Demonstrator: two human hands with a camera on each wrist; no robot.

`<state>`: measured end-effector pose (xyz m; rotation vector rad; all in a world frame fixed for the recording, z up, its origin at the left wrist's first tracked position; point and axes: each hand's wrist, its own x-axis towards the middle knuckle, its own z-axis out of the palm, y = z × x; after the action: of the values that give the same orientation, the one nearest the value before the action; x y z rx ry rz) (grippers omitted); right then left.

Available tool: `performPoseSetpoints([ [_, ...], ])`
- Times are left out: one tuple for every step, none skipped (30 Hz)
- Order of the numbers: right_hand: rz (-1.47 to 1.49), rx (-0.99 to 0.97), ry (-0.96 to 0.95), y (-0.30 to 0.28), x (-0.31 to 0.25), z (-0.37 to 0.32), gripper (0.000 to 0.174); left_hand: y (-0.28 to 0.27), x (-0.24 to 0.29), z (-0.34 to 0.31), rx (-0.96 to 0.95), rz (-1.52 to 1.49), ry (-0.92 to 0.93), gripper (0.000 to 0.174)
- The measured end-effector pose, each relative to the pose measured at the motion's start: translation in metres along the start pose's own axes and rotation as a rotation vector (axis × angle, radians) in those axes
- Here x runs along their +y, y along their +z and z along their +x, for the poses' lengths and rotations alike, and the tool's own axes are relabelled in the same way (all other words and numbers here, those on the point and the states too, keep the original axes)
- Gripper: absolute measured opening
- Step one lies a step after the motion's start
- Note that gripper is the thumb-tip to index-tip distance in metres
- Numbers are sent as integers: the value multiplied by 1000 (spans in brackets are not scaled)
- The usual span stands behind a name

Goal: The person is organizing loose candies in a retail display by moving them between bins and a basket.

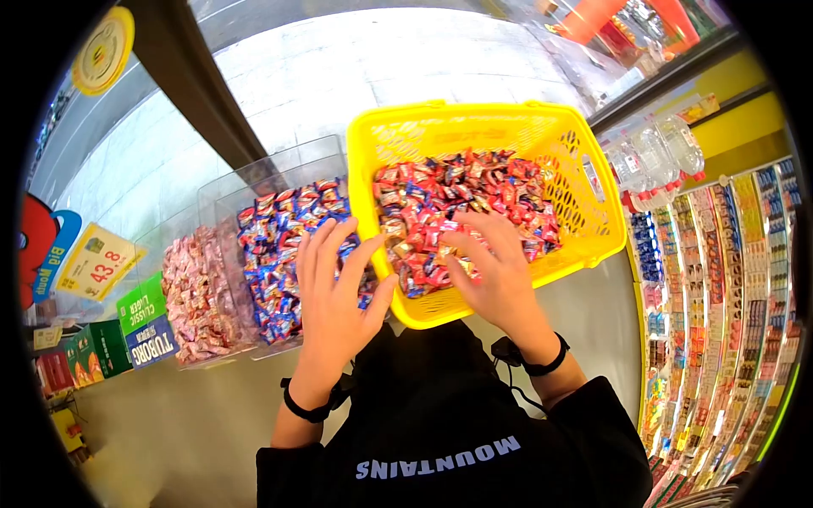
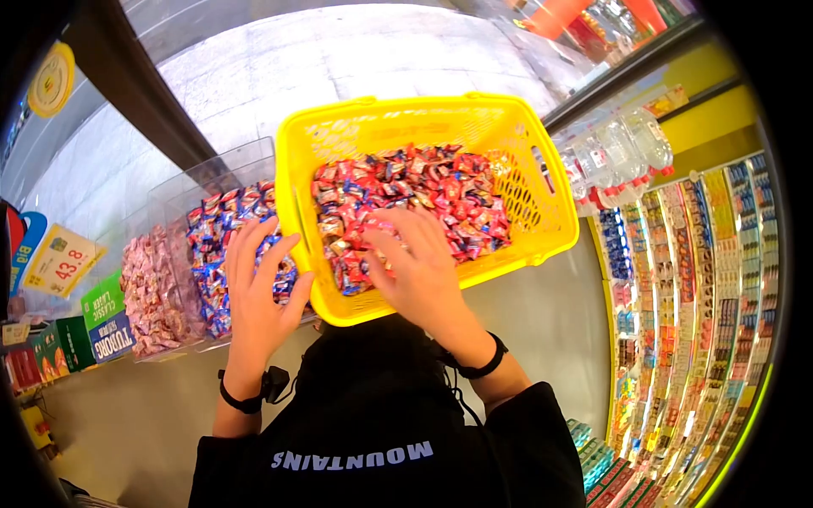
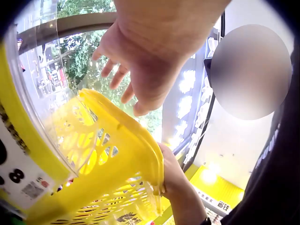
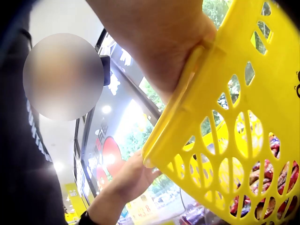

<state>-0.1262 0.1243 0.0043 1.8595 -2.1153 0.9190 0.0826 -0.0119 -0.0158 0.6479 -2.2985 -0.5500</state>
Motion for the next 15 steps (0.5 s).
performPoseSetpoints([
  [8,-8,-23,-2,0,0,32,5,6,4,-20,-3,16,47],
  [17,-15,-46,-7,2,0,32,10,13,8,-40,-5,31,47],
  [39,-78,-59,-15,6,-1,33,15,21,13,-71,11,34,47],
  [76,-117,-60,-25,12,0,33,20,27,17,-86,10,38,47],
  [114,-157,-60,-36,20,1,33,25,33,20,-102,10,40,48],
  [153,-199,-58,-48,29,2,34,29,39,23,-120,9,42,48],
  [180,-249,-32,-60,43,3,34,33,44,26,-142,14,41,49],
  [142,-291,-32,-72,56,9,35,36,47,29,-186,48,45,50],
  [103,-333,-32,-85,68,15,36,37,49,30,-229,83,49,50],
  [65,-375,-32,-95,81,22,36,37,50,31,-273,118,52,50],
  [57,-406,-32,-101,97,27,37,38,50,31,-298,130,31,53],
  [42,-467,-27,-103,116,35,40,38,50,31,-301,142,30,54],
  [27,-527,-21,-103,136,43,42,38,51,31,-305,155,31,55],
  [12,-585,-15,-99,156,51,45,37,51,32,-307,168,33,57],
  [4,-649,7,-93,176,59,49,38,51,31,-319,170,21,58],
])
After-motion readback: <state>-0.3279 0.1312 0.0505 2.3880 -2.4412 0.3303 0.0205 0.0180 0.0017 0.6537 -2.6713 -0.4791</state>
